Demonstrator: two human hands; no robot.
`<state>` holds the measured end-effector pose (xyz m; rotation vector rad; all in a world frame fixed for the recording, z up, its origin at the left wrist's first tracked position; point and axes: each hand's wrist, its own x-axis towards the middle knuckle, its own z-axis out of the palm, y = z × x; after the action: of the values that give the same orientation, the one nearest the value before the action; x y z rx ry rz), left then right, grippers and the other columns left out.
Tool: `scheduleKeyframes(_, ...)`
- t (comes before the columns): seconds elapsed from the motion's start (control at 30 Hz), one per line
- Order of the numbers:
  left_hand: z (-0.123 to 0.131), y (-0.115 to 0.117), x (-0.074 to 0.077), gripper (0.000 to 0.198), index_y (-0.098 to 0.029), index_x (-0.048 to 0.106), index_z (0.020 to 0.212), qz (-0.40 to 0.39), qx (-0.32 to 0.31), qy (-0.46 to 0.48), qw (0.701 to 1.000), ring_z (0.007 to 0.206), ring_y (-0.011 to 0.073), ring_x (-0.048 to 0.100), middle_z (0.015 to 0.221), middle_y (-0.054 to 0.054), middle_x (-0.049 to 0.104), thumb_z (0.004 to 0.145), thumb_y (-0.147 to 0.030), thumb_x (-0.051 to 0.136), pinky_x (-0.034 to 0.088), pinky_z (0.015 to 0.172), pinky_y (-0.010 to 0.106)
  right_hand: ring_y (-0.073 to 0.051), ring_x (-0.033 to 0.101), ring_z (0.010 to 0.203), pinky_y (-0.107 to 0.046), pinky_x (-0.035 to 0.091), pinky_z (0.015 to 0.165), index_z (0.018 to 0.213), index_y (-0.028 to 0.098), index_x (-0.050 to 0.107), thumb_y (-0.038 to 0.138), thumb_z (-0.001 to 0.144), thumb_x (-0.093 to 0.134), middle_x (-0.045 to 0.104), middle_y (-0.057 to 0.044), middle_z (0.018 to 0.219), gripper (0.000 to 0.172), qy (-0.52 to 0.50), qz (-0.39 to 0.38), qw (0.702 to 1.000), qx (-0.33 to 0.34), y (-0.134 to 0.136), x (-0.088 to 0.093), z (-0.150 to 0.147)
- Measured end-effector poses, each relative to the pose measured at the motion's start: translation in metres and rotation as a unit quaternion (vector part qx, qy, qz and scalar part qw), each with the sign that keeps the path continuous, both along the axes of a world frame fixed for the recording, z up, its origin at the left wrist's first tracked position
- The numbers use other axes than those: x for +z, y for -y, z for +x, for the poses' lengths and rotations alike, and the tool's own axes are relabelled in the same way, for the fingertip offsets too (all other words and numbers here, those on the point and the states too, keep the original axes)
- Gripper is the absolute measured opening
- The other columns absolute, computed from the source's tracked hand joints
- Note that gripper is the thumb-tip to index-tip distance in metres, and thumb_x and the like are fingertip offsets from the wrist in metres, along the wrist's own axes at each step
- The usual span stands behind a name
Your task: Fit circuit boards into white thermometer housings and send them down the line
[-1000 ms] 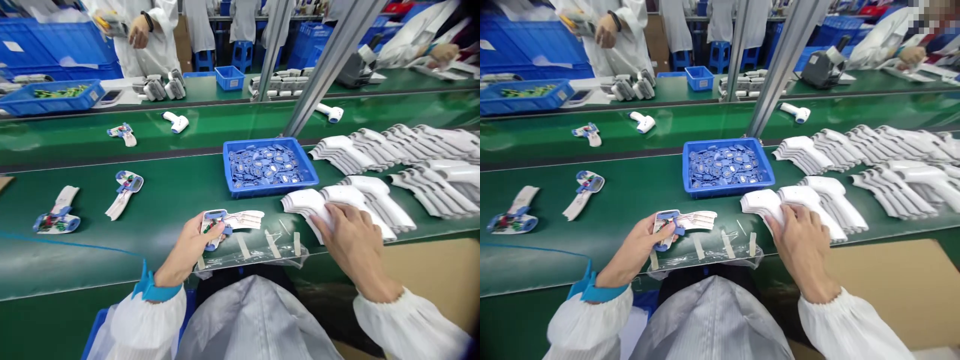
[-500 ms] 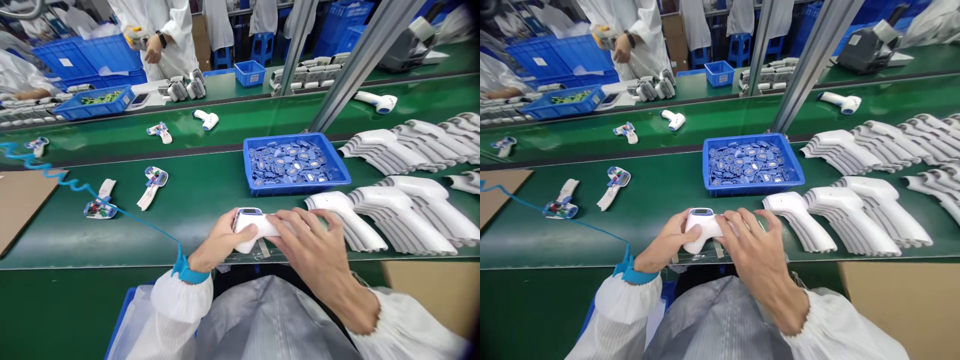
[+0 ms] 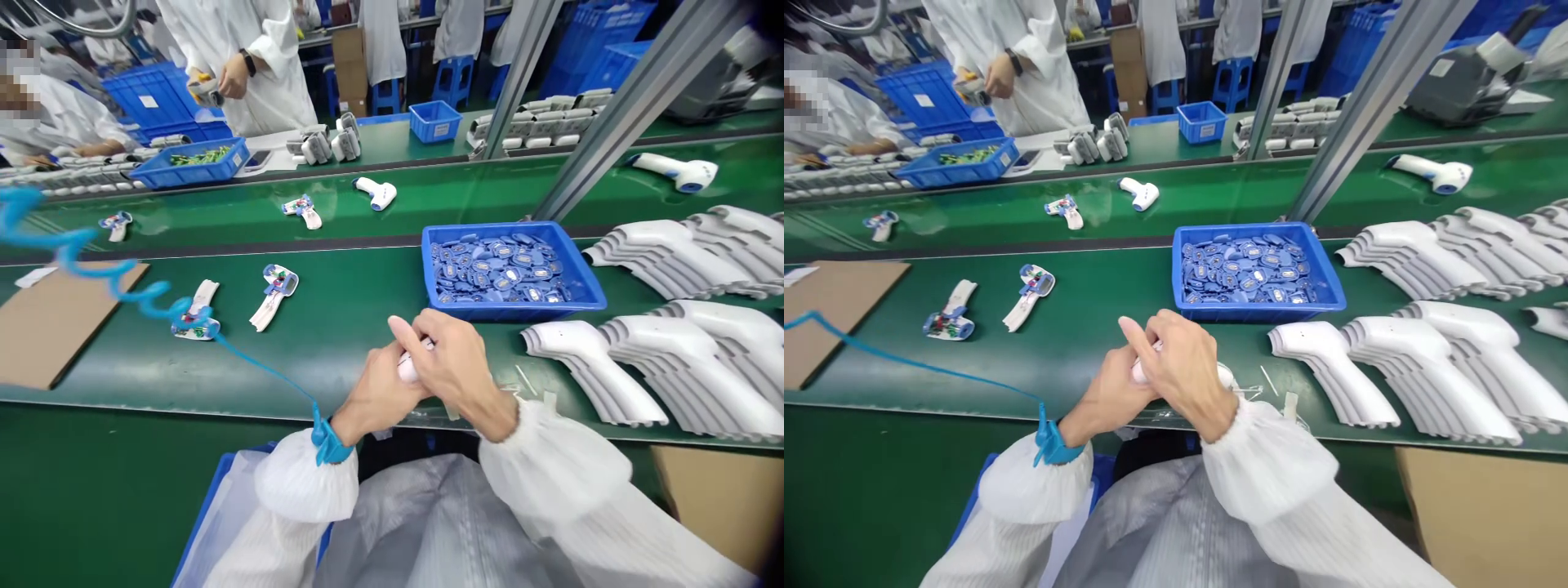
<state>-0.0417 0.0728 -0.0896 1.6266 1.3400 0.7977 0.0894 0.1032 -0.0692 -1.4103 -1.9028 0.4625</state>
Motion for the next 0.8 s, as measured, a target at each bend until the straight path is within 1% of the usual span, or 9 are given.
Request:
scheduleKeyframes(0.07, 0.001, 0.001, 0.001, 0.015, -0.017, 0.066, 0.093, 0.032, -0.012, -0.074, 0.997, 0.065, 0.0216, 0.064, 0.077, 0.006, 0.071, 0.08, -0.024, 0.063, 0.041, 0.058, 0.031, -0.01, 0.044, 0.052, -0.03, 0.024, 0.054, 0.051, 0.019, 0.048, 0.049, 0.101, 0.044, 0.054, 0.0, 0.055, 0.059, 0.05, 0.069, 0.996, -0.029, -0.004, -0.001, -0.016)
scheduleKeyframes(0.17, -0.003, 0.003, 0.003, 0.021, -0.015, 0.064, 0.098, 0.079, 0.011, -0.155, 0.985, 0.067, 0.0276, 0.067, 0.075, 0.01, 0.071, 0.081, -0.028, 0.061, 0.042, 0.06, 0.035, -0.009, 0.038, 0.049, -0.03, 0.022, 0.053, 0.048, 0.019, 0.041, 0.041, 0.103, 0.041, 0.048, 0.0, 0.05, 0.059, 0.033, 0.126, 0.991, -0.037, -0.006, -0.004, -0.023)
scheduleKeyframes(0.3, -0.007, 0.004, 0.0, 0.026, -0.019, 0.06, 0.104, 0.036, -0.004, -0.094, 0.995, 0.074, 0.0251, 0.07, 0.09, 0.008, 0.074, 0.085, -0.037, 0.064, 0.045, 0.061, 0.032, -0.009, 0.042, 0.05, -0.029, 0.025, 0.055, 0.051, 0.019, 0.049, 0.045, 0.103, 0.041, 0.053, 0.0, 0.052, 0.059, -0.013, 0.075, 0.996, -0.055, -0.005, -0.004, -0.019)
scheduleKeyframes(0.4, -0.002, 0.008, -0.01, 0.027, -0.018, 0.059, 0.1, 0.046, 0.021, -0.149, 0.987, 0.075, 0.027, 0.071, 0.09, 0.011, 0.073, 0.085, -0.04, 0.065, 0.047, 0.062, 0.033, -0.01, 0.045, 0.049, -0.03, 0.023, 0.055, 0.05, 0.019, 0.055, 0.049, 0.101, 0.042, 0.056, -0.001, 0.05, 0.061, 0.019, 0.021, 0.996, -0.079, -0.005, -0.006, -0.02)
scheduleKeyframes(0.5, 0.0, 0.012, -0.016, 0.032, -0.016, 0.06, 0.106, 0.063, 0.036, -0.189, 0.979, 0.076, 0.0295, 0.072, 0.089, 0.013, 0.073, 0.087, -0.042, 0.062, 0.048, 0.066, 0.036, -0.01, 0.042, 0.047, -0.03, 0.02, 0.053, 0.047, 0.019, 0.052, 0.047, 0.101, 0.04, 0.054, -0.002, 0.048, 0.062, 0.055, 0.034, 0.995, -0.073, -0.01, -0.009, -0.023)
scheduleKeyframes(0.57, -0.01, 0.009, -0.01, 0.035, -0.016, 0.061, 0.109, 0.039, 0.006, -0.17, 0.985, 0.074, 0.0286, 0.071, 0.088, 0.012, 0.074, 0.088, -0.045, 0.062, 0.048, 0.064, 0.035, -0.01, 0.043, 0.048, -0.03, 0.02, 0.053, 0.05, 0.019, 0.053, 0.045, 0.102, 0.041, 0.057, -0.001, 0.051, 0.06, 0.073, 0.045, 0.995, -0.053, -0.017, -0.01, -0.023)
scheduleKeyframes(0.7, -0.057, -0.032, 0.025, 0.034, -0.017, 0.068, 0.104, -0.004, -0.098, -0.12, 0.988, 0.085, 0.0255, 0.071, 0.096, 0.01, 0.076, 0.082, -0.043, 0.072, 0.053, 0.074, 0.033, -0.014, 0.052, 0.054, -0.031, 0.024, 0.054, 0.057, 0.02, 0.059, 0.043, 0.104, 0.04, 0.064, -0.004, 0.06, 0.055, 0.118, 0.038, 0.992, -0.014, -0.036, -0.014, -0.026)
scheduleKeyframes(0.77, -0.084, -0.074, 0.047, 0.026, -0.018, 0.071, 0.099, -0.009, -0.075, -0.156, 0.985, 0.089, 0.0233, 0.071, 0.096, 0.008, 0.076, 0.086, -0.039, 0.069, 0.052, 0.079, 0.031, -0.018, 0.062, 0.069, -0.031, 0.034, 0.059, 0.07, 0.019, 0.067, 0.038, 0.103, 0.045, 0.071, -0.005, 0.074, 0.043, 0.128, 0.046, 0.99, 0.031, -0.04, -0.015, -0.027)
scheduleKeyframes(0.8, -0.094, -0.101, 0.055, 0.022, -0.018, 0.072, 0.095, -0.009, -0.033, -0.213, 0.977, 0.088, 0.0226, 0.071, 0.093, 0.008, 0.076, 0.088, -0.037, 0.066, 0.052, 0.079, 0.03, -0.02, 0.065, 0.079, -0.031, 0.039, 0.065, 0.081, 0.019, 0.07, 0.034, 0.102, 0.048, 0.074, -0.006, 0.083, 0.034, 0.126, 0.052, 0.989, 0.053, -0.04, -0.015, -0.027)
